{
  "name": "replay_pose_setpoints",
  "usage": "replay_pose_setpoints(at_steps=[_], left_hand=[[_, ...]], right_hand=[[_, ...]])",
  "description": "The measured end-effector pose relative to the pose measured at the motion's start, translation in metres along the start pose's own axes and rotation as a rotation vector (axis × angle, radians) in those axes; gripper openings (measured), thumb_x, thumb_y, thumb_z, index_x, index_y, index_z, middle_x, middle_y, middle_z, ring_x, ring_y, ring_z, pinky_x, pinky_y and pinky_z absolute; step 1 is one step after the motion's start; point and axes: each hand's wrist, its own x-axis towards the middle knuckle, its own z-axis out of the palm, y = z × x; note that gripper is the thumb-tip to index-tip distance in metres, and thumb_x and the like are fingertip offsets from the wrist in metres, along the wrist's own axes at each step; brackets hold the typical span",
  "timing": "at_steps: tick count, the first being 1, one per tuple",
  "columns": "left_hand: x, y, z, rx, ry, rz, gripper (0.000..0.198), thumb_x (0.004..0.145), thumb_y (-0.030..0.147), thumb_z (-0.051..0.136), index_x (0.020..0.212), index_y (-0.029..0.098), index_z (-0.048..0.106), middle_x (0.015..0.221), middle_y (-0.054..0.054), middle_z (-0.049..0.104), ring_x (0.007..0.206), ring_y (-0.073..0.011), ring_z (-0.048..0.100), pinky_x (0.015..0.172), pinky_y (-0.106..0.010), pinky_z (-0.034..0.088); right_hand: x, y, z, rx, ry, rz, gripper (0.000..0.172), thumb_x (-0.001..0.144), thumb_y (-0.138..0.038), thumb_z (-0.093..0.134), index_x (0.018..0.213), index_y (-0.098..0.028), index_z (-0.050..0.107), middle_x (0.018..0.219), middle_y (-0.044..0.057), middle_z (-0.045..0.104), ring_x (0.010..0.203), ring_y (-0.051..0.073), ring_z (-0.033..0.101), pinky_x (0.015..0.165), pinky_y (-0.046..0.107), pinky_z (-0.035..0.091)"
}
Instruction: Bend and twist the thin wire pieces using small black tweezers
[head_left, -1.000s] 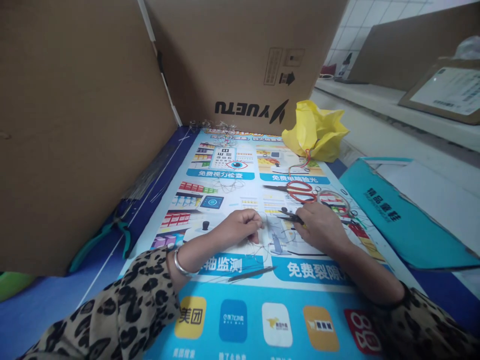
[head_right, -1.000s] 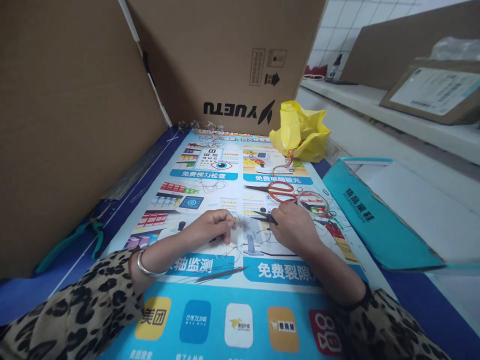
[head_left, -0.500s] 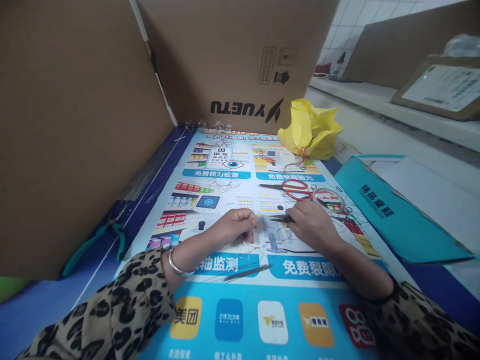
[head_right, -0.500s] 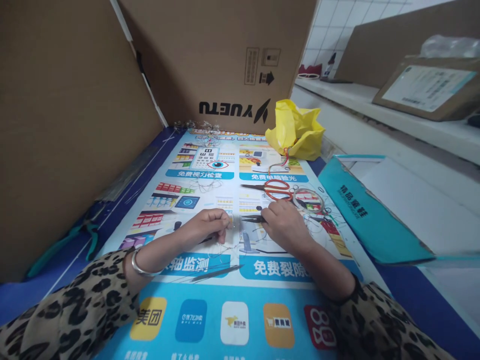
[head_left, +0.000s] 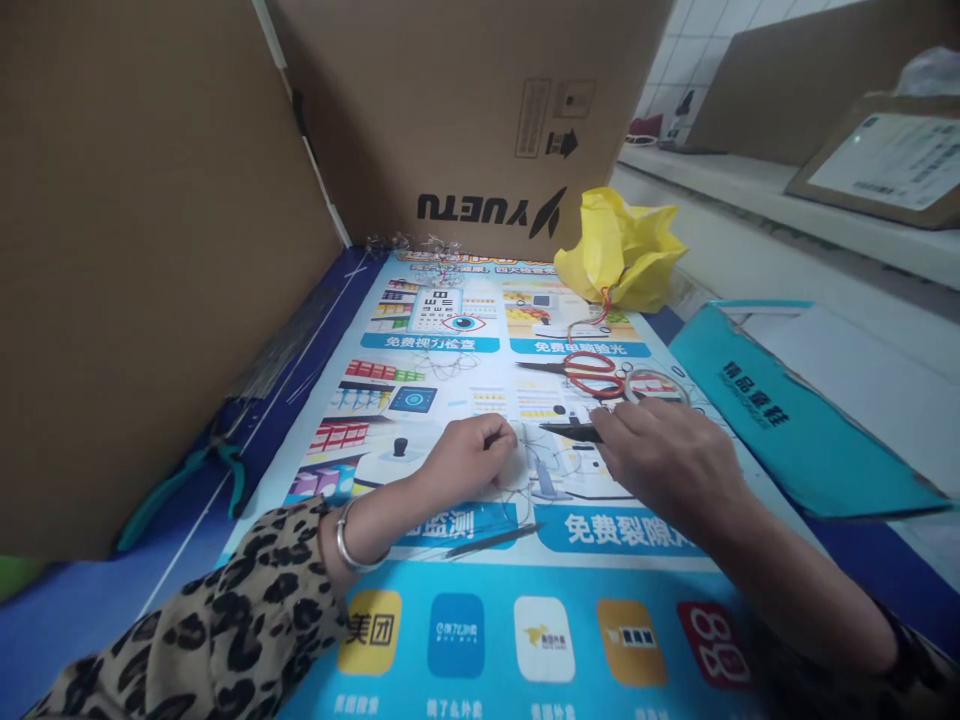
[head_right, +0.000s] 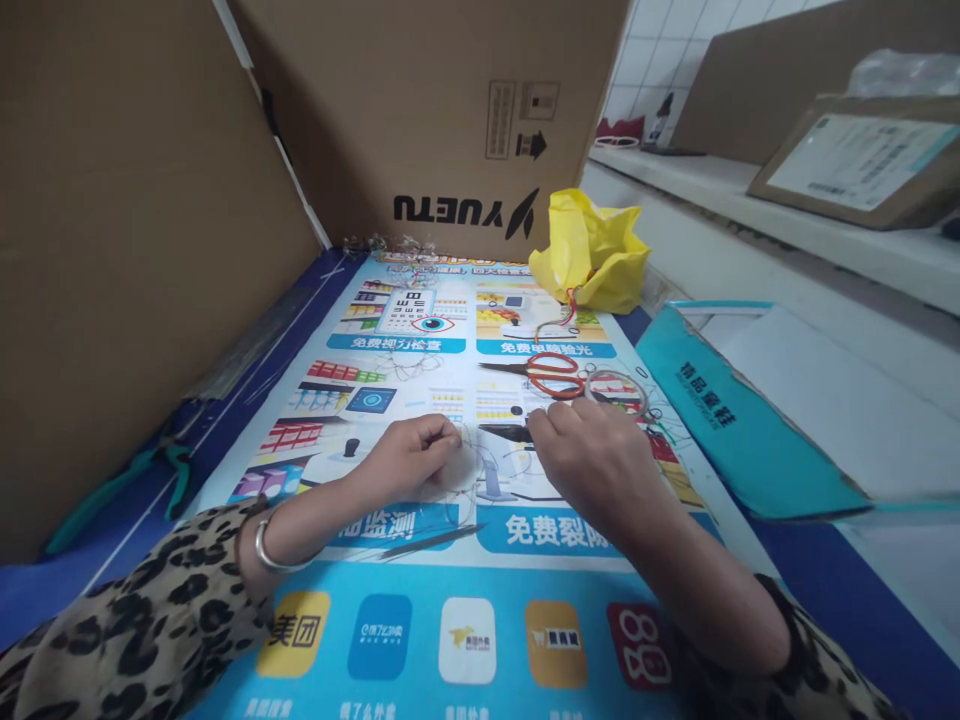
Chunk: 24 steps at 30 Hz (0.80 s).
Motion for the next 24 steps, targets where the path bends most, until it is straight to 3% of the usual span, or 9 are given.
replay_pose_setpoints(at_steps=[7, 16, 19, 24], left_hand=[[-0.011, 0.011, 0.001, 0.382, 0.151, 0.147, 0.017, 0.081, 0.023, 0.041, 0.070, 0.019, 0.054, 0.071, 0.000, 0.061, 0.067, -0.0131, 0.053, 0.061, -0.023, 0.035], [-0.008, 0.006, 0.001, 0.449, 0.219, 0.127, 0.017, 0.081, 0.024, 0.042, 0.072, 0.019, 0.055, 0.069, 0.000, 0.060, 0.063, -0.0127, 0.052, 0.058, -0.023, 0.034], [-0.008, 0.006, 0.001, 0.493, 0.229, 0.132, 0.017, 0.081, 0.025, 0.041, 0.073, 0.019, 0.055, 0.072, -0.001, 0.061, 0.066, -0.0135, 0.054, 0.060, -0.024, 0.034], [-0.007, 0.008, -0.001, 0.625, 0.194, 0.138, 0.019, 0.081, 0.023, 0.039, 0.072, 0.019, 0.055, 0.076, -0.002, 0.063, 0.069, -0.0157, 0.056, 0.058, -0.026, 0.032]], right_hand=[[-0.006, -0.014, -0.026, 0.097, -0.112, 0.064, 0.016, 0.080, -0.019, 0.048, 0.067, -0.020, 0.057, 0.064, 0.003, 0.059, 0.061, 0.017, 0.050, 0.056, 0.030, 0.022], [0.000, -0.015, -0.018, 0.346, -0.465, 0.158, 0.024, 0.082, -0.038, 0.045, 0.076, -0.022, 0.062, 0.074, 0.002, 0.067, 0.061, 0.016, 0.057, 0.050, 0.027, 0.019], [0.001, -0.015, -0.015, 0.300, -0.445, 0.189, 0.024, 0.082, -0.037, 0.045, 0.076, -0.022, 0.061, 0.073, 0.003, 0.067, 0.062, 0.017, 0.057, 0.050, 0.027, 0.020], [0.001, -0.014, -0.012, 0.200, -0.265, 0.106, 0.019, 0.082, -0.026, 0.046, 0.073, -0.020, 0.061, 0.074, 0.004, 0.065, 0.066, 0.018, 0.056, 0.056, 0.028, 0.026]])
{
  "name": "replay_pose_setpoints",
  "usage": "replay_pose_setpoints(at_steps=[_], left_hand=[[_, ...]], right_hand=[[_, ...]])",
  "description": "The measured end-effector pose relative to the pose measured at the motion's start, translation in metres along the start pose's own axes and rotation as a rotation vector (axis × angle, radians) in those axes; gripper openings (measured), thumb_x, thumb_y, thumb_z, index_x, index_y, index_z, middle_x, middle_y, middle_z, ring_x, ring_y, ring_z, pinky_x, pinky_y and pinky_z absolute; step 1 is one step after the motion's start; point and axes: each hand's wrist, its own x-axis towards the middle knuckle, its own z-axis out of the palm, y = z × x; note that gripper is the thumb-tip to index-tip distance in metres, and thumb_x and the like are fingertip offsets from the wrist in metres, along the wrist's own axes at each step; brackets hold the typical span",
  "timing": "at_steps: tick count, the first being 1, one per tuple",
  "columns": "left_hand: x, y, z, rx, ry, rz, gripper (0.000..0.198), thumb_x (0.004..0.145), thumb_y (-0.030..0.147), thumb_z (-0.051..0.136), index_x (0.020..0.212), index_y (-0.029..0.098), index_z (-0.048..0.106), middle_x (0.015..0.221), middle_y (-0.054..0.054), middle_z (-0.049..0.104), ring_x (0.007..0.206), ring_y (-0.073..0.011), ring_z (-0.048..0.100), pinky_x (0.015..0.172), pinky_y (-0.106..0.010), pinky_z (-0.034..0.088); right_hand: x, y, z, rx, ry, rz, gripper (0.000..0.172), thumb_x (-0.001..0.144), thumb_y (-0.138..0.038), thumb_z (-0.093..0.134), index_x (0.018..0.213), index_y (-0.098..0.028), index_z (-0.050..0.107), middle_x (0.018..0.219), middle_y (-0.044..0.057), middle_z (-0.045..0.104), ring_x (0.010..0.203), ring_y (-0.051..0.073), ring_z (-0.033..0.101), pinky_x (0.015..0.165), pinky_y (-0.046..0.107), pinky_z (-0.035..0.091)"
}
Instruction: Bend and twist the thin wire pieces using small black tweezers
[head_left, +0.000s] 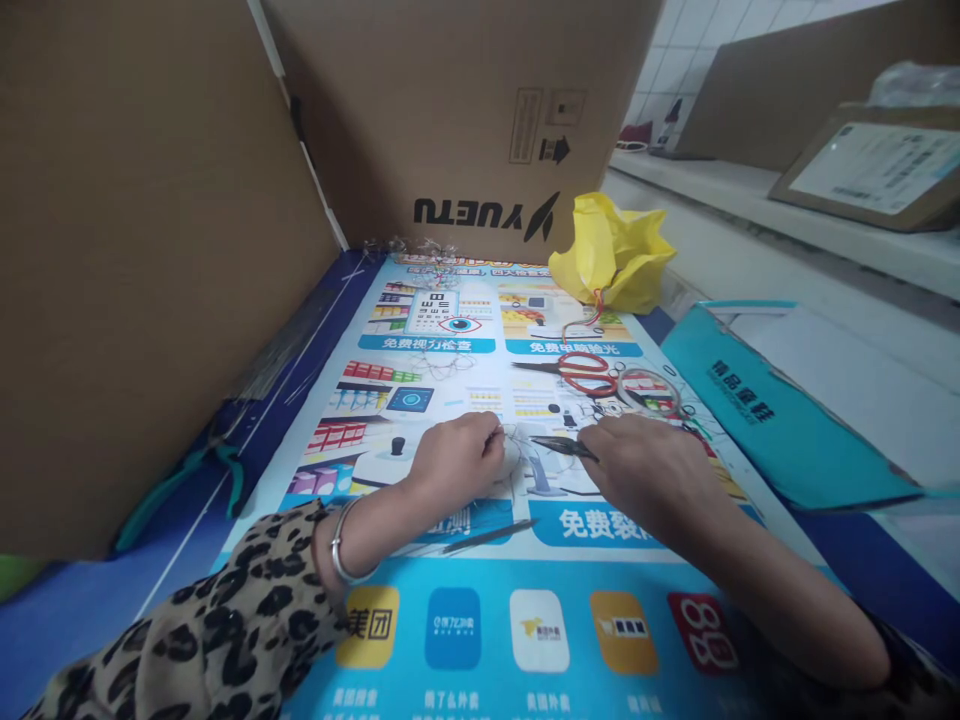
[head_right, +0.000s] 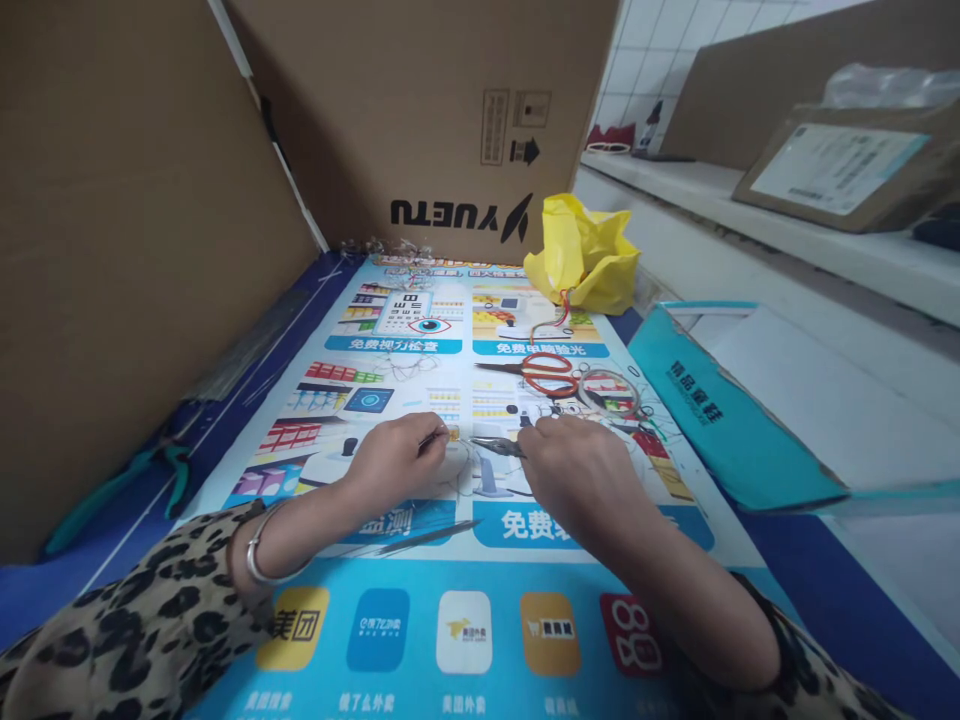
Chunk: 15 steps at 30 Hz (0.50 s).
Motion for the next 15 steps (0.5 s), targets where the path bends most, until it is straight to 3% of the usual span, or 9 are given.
replay_pose_setpoints(at_steps=[5, 10, 15], left_hand=[[0.0039, -0.0032, 0.0001, -0.188, -0.104, -0.009, 0.016, 0.079, 0.027, 0.045, 0.078, 0.020, 0.060, 0.077, -0.001, 0.064, 0.069, -0.0143, 0.054, 0.060, -0.024, 0.035], [0.0050, -0.0039, 0.0009, -0.523, -0.213, -0.061, 0.021, 0.073, 0.028, 0.053, 0.090, 0.020, 0.063, 0.060, 0.005, 0.050, 0.056, -0.0093, 0.045, 0.054, -0.021, 0.033], [0.0040, -0.0011, -0.0025, -0.658, -0.308, -0.095, 0.025, 0.069, 0.031, 0.059, 0.090, 0.018, 0.063, 0.057, 0.007, 0.039, 0.050, -0.0072, 0.035, 0.048, -0.020, 0.028]], right_hand=[[-0.0005, 0.0019, 0.0013, -0.030, 0.121, -0.064, 0.017, 0.082, -0.022, 0.047, 0.071, -0.020, 0.060, 0.069, 0.003, 0.063, 0.065, 0.017, 0.054, 0.059, 0.028, 0.027], [-0.0018, 0.0014, -0.0014, 0.012, 0.095, -0.017, 0.017, 0.081, -0.028, 0.048, 0.073, -0.020, 0.061, 0.073, 0.003, 0.065, 0.067, 0.017, 0.055, 0.058, 0.027, 0.028], [-0.0003, 0.0011, -0.0015, 0.021, 0.073, 0.019, 0.022, 0.083, -0.028, 0.044, 0.072, -0.019, 0.062, 0.073, 0.005, 0.065, 0.067, 0.016, 0.055, 0.056, 0.027, 0.027]])
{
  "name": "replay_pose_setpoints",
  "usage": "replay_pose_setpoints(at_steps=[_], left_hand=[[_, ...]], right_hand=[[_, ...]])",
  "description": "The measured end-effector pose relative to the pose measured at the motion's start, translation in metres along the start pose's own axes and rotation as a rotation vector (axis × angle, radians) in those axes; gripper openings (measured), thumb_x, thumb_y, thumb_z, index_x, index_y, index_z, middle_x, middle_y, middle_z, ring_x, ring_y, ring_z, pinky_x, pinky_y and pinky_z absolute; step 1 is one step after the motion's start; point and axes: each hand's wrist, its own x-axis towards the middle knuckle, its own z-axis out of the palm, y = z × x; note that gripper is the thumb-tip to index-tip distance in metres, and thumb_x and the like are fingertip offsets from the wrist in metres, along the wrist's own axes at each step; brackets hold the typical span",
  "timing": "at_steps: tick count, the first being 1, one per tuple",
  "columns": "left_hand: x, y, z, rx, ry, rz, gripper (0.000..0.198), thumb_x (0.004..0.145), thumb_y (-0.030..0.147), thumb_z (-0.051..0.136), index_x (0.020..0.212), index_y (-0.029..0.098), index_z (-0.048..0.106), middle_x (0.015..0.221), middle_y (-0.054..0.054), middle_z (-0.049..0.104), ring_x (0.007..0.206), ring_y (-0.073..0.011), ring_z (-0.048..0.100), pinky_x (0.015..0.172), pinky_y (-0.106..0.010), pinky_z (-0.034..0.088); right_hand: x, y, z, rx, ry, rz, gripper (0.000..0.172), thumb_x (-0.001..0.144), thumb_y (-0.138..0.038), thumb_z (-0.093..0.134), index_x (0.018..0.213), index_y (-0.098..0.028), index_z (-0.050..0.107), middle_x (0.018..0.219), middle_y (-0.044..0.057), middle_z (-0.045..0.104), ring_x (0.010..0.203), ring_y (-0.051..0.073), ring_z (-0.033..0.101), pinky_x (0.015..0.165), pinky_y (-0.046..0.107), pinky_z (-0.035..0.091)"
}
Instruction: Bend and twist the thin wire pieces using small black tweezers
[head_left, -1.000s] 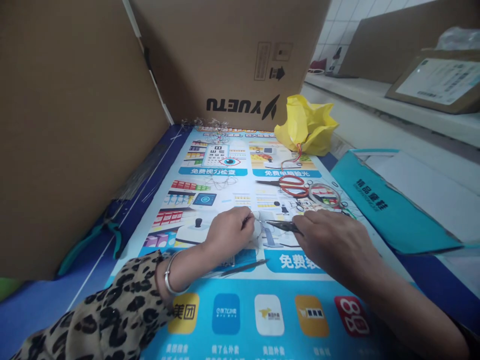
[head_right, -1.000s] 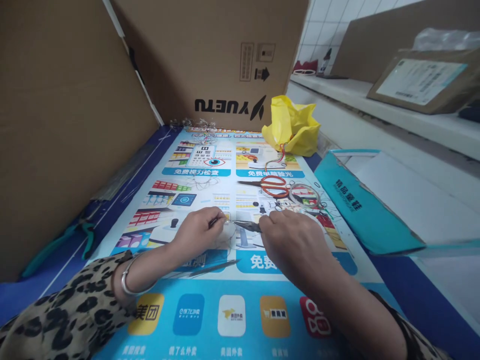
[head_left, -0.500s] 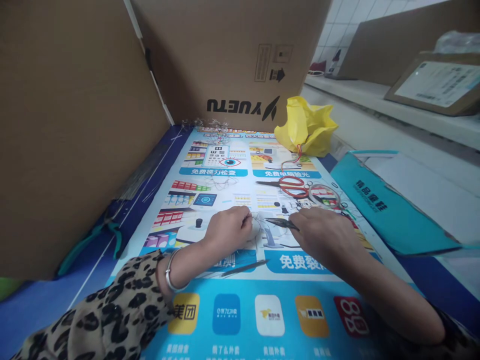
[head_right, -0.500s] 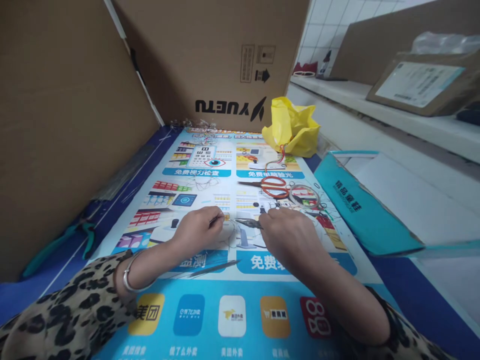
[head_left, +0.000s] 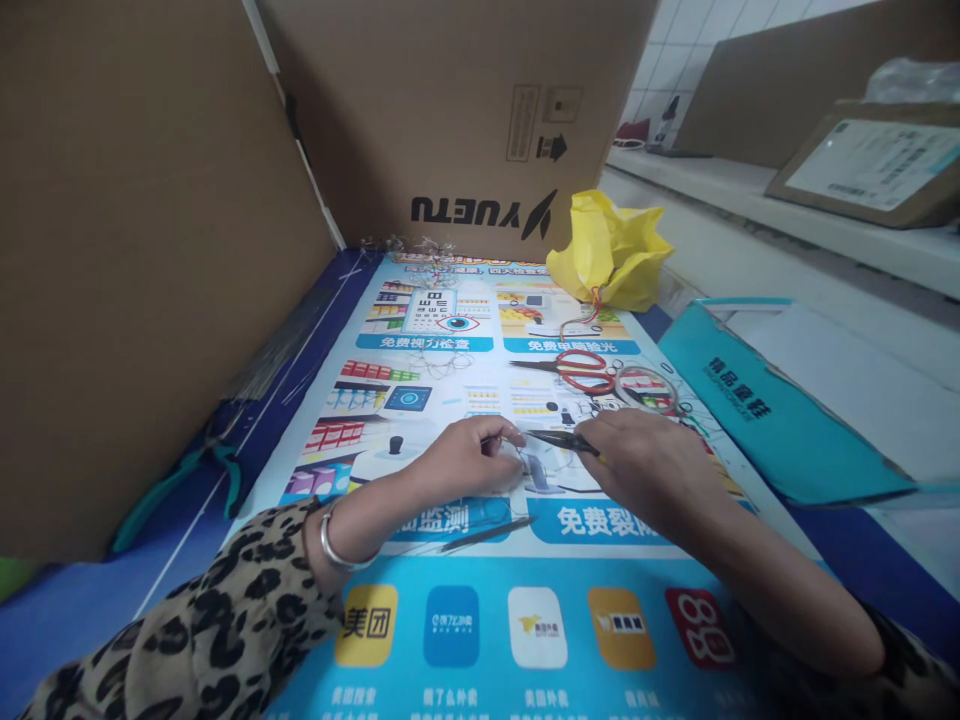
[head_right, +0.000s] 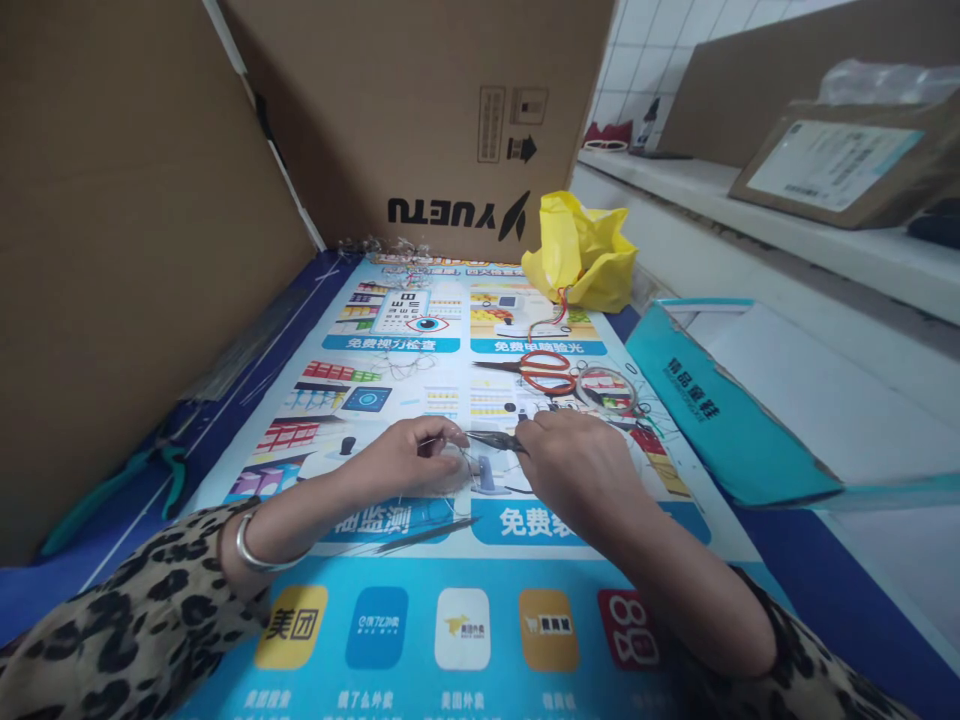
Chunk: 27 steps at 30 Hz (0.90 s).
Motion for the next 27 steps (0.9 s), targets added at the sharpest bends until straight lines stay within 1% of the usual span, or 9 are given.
replay_pose_setpoints(at_steps=[3, 7, 10, 13, 15, 18, 21, 24, 27], left_hand=[[0.000, -0.001, 0.003, -0.021, 0.024, -0.040, 0.024, 0.066, 0.036, 0.063, 0.081, 0.017, 0.063, 0.054, 0.007, 0.036, 0.049, -0.0066, 0.031, 0.045, -0.020, 0.024], [0.001, -0.004, 0.007, -0.051, 0.052, -0.043, 0.025, 0.064, 0.039, 0.067, 0.071, 0.016, 0.060, 0.052, 0.008, 0.035, 0.048, -0.0060, 0.028, 0.044, -0.019, 0.021], [0.001, -0.004, 0.007, -0.083, 0.036, -0.030, 0.026, 0.063, 0.040, 0.067, 0.071, 0.016, 0.062, 0.052, 0.008, 0.034, 0.048, -0.0060, 0.028, 0.044, -0.019, 0.020], [0.001, -0.003, 0.006, -0.109, 0.018, -0.052, 0.026, 0.064, 0.040, 0.066, 0.072, 0.015, 0.063, 0.051, 0.007, 0.036, 0.047, -0.0059, 0.028, 0.043, -0.020, 0.020], [0.001, -0.004, 0.008, -0.109, 0.021, -0.083, 0.024, 0.065, 0.038, 0.064, 0.070, 0.015, 0.062, 0.052, 0.006, 0.041, 0.047, -0.0060, 0.030, 0.043, -0.020, 0.021], [0.001, -0.007, 0.010, -0.107, 0.080, -0.078, 0.019, 0.065, 0.033, 0.064, 0.064, 0.015, 0.058, 0.055, 0.005, 0.047, 0.049, -0.0060, 0.036, 0.045, -0.019, 0.025], [0.002, -0.009, 0.011, -0.173, 0.115, -0.086, 0.017, 0.065, 0.029, 0.063, 0.063, 0.015, 0.054, 0.055, 0.004, 0.050, 0.050, -0.0061, 0.041, 0.046, -0.018, 0.030], [0.003, -0.009, 0.010, -0.302, 0.079, -0.177, 0.015, 0.067, 0.029, 0.061, 0.066, 0.016, 0.052, 0.052, 0.004, 0.052, 0.045, -0.0071, 0.046, 0.044, -0.018, 0.034], [0.004, -0.007, 0.008, -0.363, 0.083, -0.257, 0.013, 0.069, 0.026, 0.060, 0.067, 0.016, 0.051, 0.048, 0.004, 0.051, 0.041, -0.0073, 0.047, 0.041, -0.018, 0.035]], right_hand=[[0.000, 0.000, 0.000, 0.052, -0.035, 0.010, 0.022, 0.083, -0.028, 0.044, 0.073, -0.019, 0.062, 0.075, 0.005, 0.065, 0.068, 0.017, 0.056, 0.056, 0.027, 0.028], [-0.001, -0.003, -0.002, 0.119, -0.082, 0.006, 0.020, 0.082, -0.029, 0.045, 0.075, -0.019, 0.061, 0.076, 0.005, 0.065, 0.069, 0.017, 0.057, 0.057, 0.026, 0.029], [-0.001, -0.004, -0.003, 0.121, -0.082, 0.012, 0.020, 0.082, -0.029, 0.046, 0.076, -0.019, 0.061, 0.076, 0.005, 0.065, 0.068, 0.017, 0.057, 0.057, 0.026, 0.029], [-0.001, -0.004, -0.003, 0.115, -0.085, 0.017, 0.020, 0.082, -0.029, 0.046, 0.076, -0.019, 0.061, 0.076, 0.005, 0.066, 0.068, 0.017, 0.056, 0.056, 0.026, 0.028], [-0.002, -0.005, -0.004, 0.122, -0.093, 0.016, 0.020, 0.082, -0.029, 0.045, 0.075, -0.019, 0.061, 0.076, 0.005, 0.065, 0.068, 0.017, 0.056, 0.056, 0.026, 0.028], [-0.002, -0.007, -0.005, 0.143, -0.109, 0.003, 0.020, 0.082, -0.028, 0.045, 0.074, -0.019, 0.061, 0.074, 0.004, 0.065, 0.068, 0.016, 0.056, 0.056, 0.026, 0.027], [-0.003, -0.008, -0.004, 0.160, -0.139, -0.006, 0.020, 0.082, -0.029, 0.046, 0.074, -0.019, 0.061, 0.073, 0.004, 0.065, 0.067, 0.016, 0.056, 0.055, 0.026, 0.026], [-0.001, -0.010, -0.001, 0.175, -0.172, 0.009, 0.020, 0.082, -0.030, 0.045, 0.077, -0.019, 0.062, 0.075, 0.004, 0.065, 0.068, 0.015, 0.057, 0.053, 0.025, 0.026], [0.002, -0.011, 0.005, 0.193, -0.215, 0.030, 0.021, 0.082, -0.031, 0.045, 0.077, -0.019, 0.061, 0.076, 0.004, 0.066, 0.069, 0.015, 0.057, 0.053, 0.025, 0.026]])
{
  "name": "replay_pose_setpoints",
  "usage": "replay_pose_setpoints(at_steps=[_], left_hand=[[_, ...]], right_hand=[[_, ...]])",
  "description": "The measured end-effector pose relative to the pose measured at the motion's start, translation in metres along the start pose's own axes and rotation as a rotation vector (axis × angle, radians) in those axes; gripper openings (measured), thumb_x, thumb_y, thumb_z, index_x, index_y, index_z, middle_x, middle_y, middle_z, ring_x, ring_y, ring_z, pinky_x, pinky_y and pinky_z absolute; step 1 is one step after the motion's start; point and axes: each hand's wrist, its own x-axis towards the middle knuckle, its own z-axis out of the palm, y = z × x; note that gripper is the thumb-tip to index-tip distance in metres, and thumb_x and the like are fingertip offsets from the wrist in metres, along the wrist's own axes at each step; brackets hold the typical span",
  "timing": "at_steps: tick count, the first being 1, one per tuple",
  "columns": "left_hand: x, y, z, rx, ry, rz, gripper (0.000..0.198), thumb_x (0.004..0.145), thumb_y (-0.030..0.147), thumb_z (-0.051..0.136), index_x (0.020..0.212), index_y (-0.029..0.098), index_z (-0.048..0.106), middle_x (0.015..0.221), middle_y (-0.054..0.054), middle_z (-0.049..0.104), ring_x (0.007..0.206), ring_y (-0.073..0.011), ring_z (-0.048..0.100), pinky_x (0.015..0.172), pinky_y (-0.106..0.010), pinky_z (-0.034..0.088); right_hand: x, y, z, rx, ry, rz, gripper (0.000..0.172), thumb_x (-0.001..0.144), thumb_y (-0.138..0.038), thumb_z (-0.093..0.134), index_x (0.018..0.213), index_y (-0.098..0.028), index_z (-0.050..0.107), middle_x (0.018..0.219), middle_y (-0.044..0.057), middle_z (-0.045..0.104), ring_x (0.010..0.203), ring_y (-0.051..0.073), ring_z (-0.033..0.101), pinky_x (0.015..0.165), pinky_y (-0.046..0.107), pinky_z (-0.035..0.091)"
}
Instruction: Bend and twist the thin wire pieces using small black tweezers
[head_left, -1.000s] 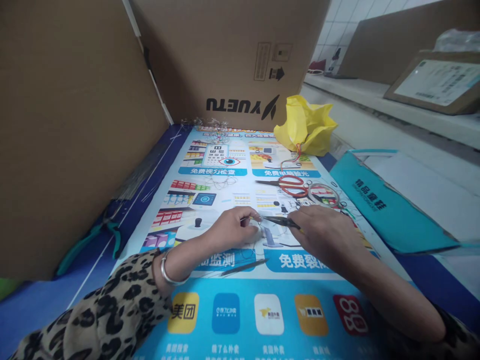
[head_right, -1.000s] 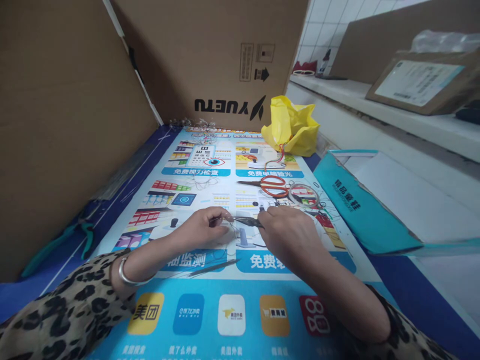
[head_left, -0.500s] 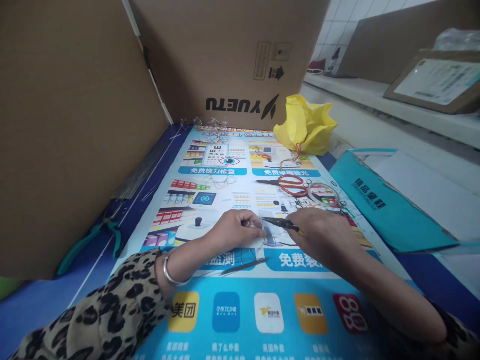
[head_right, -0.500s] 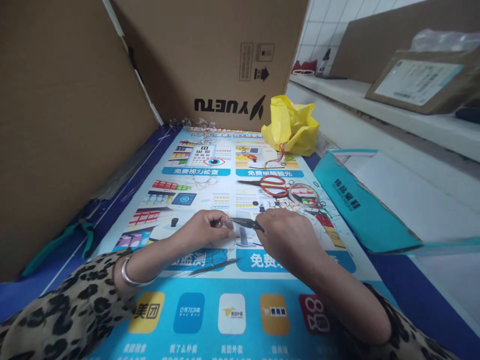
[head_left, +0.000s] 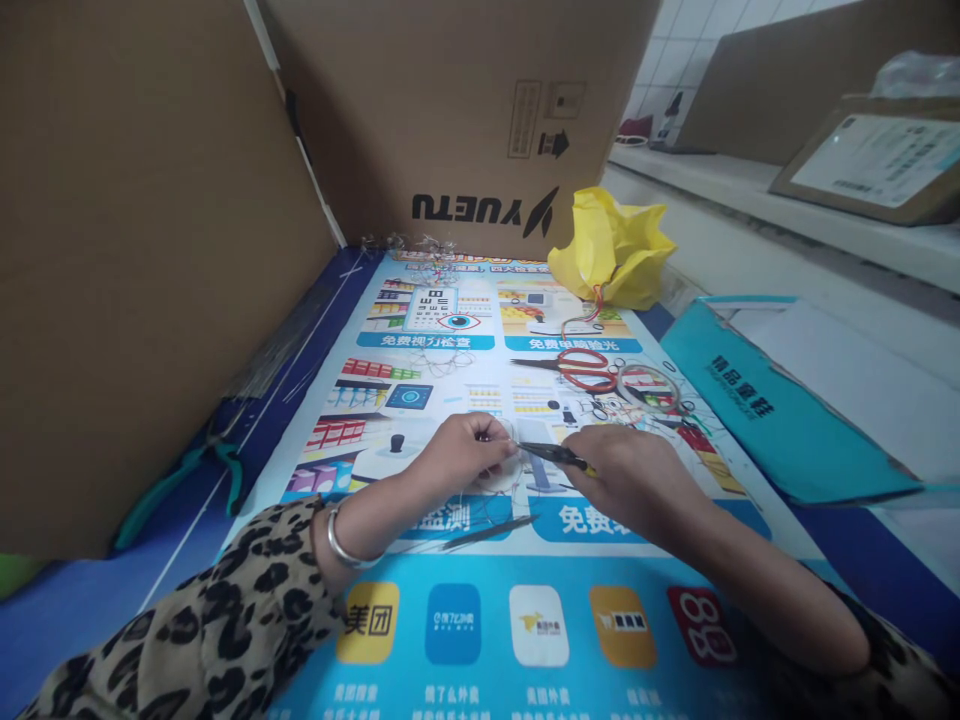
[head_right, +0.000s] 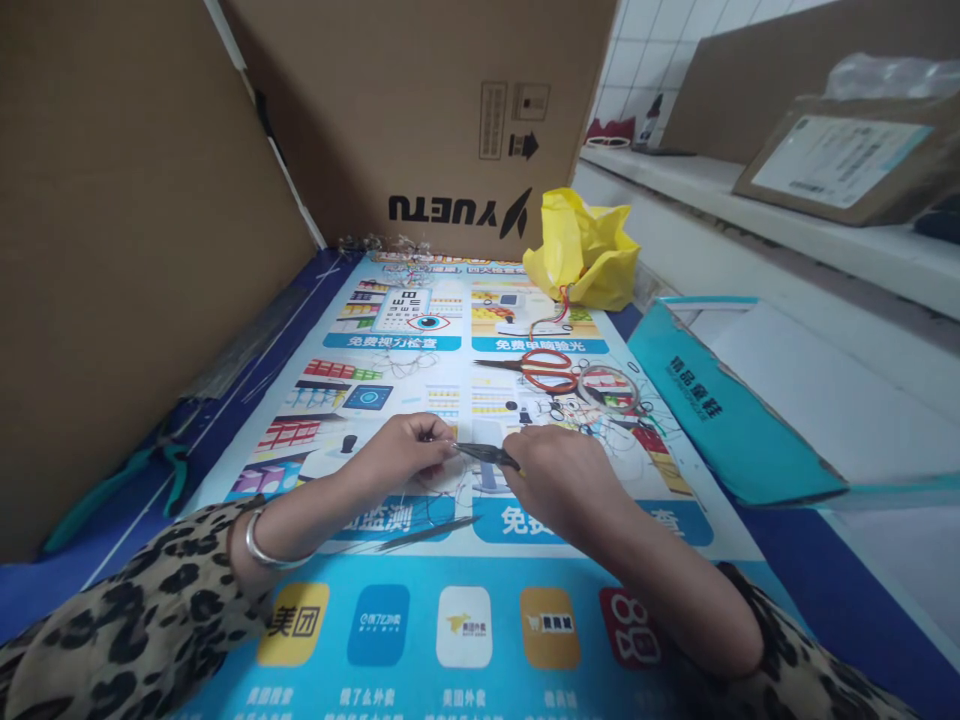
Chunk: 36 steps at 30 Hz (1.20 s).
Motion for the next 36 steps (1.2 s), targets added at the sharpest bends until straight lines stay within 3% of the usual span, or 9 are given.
replay_pose_setpoints(at_steps=[7, 16, 23, 31, 36], left_hand=[[0.000, 0.004, -0.003, -0.125, 0.013, -0.037, 0.016, 0.072, 0.026, 0.061, 0.068, 0.015, 0.050, 0.050, 0.002, 0.057, 0.041, -0.0066, 0.050, 0.044, -0.018, 0.039], [0.004, 0.003, -0.007, -0.235, -0.031, -0.014, 0.019, 0.072, 0.026, 0.065, 0.075, 0.015, 0.049, 0.063, -0.003, 0.066, 0.048, -0.0087, 0.058, 0.045, -0.018, 0.041], [0.004, 0.004, -0.006, -0.222, -0.041, -0.036, 0.013, 0.075, 0.021, 0.060, 0.074, 0.015, 0.049, 0.058, -0.001, 0.065, 0.044, -0.0076, 0.056, 0.043, -0.017, 0.038], [0.004, 0.003, -0.006, -0.231, -0.060, -0.021, 0.012, 0.076, 0.020, 0.058, 0.074, 0.015, 0.048, 0.068, -0.004, 0.067, 0.046, -0.0069, 0.056, 0.042, -0.016, 0.038], [0.004, 0.002, -0.006, -0.204, -0.055, -0.025, 0.012, 0.077, 0.021, 0.058, 0.076, 0.016, 0.047, 0.057, -0.002, 0.064, 0.043, -0.0071, 0.054, 0.044, -0.017, 0.039]], right_hand=[[0.006, 0.000, 0.010, 0.004, -0.033, 0.006, 0.019, 0.082, -0.030, 0.045, 0.078, -0.019, 0.060, 0.079, 0.004, 0.066, 0.073, 0.016, 0.059, 0.057, 0.024, 0.029], [0.010, 0.003, 0.023, -0.047, 0.021, -0.002, 0.019, 0.082, -0.030, 0.045, 0.080, -0.018, 0.061, 0.081, 0.005, 0.066, 0.074, 0.017, 0.058, 0.057, 0.025, 0.030], [0.012, 0.001, 0.024, -0.007, -0.011, 0.028, 0.022, 0.083, -0.032, 0.044, 0.080, -0.018, 0.061, 0.080, 0.005, 0.065, 0.077, 0.018, 0.059, 0.058, 0.025, 0.031], [0.012, 0.000, 0.028, -0.025, 0.047, 0.024, 0.023, 0.085, -0.030, 0.042, 0.084, -0.018, 0.062, 0.083, 0.005, 0.065, 0.080, 0.018, 0.058, 0.062, 0.026, 0.032], [0.011, -0.002, 0.027, 0.003, 0.042, 0.008, 0.020, 0.084, -0.029, 0.044, 0.078, -0.018, 0.061, 0.079, 0.004, 0.065, 0.077, 0.016, 0.058, 0.061, 0.025, 0.031]])
